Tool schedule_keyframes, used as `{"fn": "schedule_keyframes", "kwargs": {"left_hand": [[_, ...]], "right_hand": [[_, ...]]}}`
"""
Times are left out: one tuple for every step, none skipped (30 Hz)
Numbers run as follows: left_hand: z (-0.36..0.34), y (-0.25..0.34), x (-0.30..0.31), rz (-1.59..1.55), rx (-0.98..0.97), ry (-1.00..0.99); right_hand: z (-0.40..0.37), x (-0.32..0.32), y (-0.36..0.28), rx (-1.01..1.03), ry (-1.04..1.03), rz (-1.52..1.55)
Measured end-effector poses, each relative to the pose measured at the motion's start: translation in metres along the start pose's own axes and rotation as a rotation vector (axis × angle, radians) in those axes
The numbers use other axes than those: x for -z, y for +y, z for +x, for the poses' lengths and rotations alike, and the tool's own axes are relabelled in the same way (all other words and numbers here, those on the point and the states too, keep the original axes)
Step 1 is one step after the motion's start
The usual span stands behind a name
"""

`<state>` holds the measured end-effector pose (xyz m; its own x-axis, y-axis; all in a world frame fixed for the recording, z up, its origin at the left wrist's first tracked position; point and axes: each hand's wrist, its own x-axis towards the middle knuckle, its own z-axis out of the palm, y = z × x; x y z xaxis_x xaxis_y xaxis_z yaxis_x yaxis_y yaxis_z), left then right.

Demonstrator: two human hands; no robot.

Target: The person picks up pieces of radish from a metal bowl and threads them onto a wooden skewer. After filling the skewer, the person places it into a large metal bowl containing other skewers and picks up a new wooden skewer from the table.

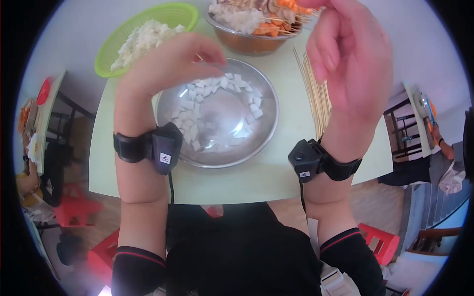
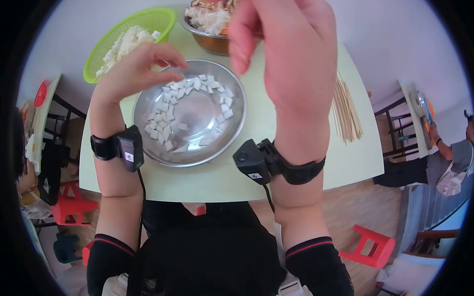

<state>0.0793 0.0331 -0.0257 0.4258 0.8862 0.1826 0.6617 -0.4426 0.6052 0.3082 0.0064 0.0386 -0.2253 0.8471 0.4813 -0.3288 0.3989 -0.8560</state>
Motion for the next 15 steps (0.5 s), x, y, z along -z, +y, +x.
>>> {"fn": "schedule_keyframes", "kwargs": {"left_hand": [[0.005, -0.002, -0.012, 0.004, -0.002, -0.016], [0.009, -0.002, -0.023, 0.062, -0.078, -0.067], [0.012, 0.003, -0.032, 0.117, -0.155, -0.116], [0.016, 0.014, -0.041, 0.145, -0.148, -0.193], [0.018, 0.017, -0.052, 0.148, -0.152, -0.202], [0.021, 0.015, -0.066, 0.156, -0.184, -0.224], [0.024, 0.014, -0.08, 0.164, -0.215, -0.245], [0.028, 0.014, -0.093, 0.169, -0.215, -0.248], [0.032, 0.014, -0.106, 0.27, -0.16, -0.324], [0.035, 0.016, -0.113, 0.374, -0.103, -0.398], [0.034, 0.019, -0.116, 0.385, -0.101, -0.398], [0.032, 0.025, -0.118, 0.432, -0.057, -0.373], [0.03, 0.031, -0.119, 0.478, -0.013, -0.348], [0.029, 0.037, -0.116, 0.486, 0.011, -0.358], [0.029, 0.037, -0.115, 0.495, 0.007, -0.358]], "right_hand": [[-0.001, -0.002, -0.004, -0.042, 0.055, 0.087], [-0.002, 0.0, -0.004, 0.032, 0.006, 0.058], [-0.001, 0.002, -0.004, 0.034, 0.02, 0.062], [0.0, 0.004, -0.004, 0.02, 0.028, 0.051], [0.001, 0.007, -0.005, 0.008, 0.035, 0.04], [0.001, 0.01, -0.009, -0.022, 0.019, 0.048], [0.003, 0.015, -0.004, -0.021, 0.024, 0.051], [0.008, 0.022, 0.007, 0.08, -0.033, 0.095], [0.01, 0.027, 0.012, 0.184, -0.092, 0.14], [0.009, 0.028, 0.009, 0.191, -0.091, 0.147], [0.006, 0.028, 0.004, 0.242, -0.076, 0.109], [0.002, 0.028, -0.001, 0.293, -0.06, 0.071], [0.0, 0.028, -0.008, 0.3, -0.056, 0.076], [-0.003, 0.026, -0.017, 0.176, -0.015, 0.117], [-0.005, 0.024, -0.023, 0.052, 0.024, 0.155]]}}
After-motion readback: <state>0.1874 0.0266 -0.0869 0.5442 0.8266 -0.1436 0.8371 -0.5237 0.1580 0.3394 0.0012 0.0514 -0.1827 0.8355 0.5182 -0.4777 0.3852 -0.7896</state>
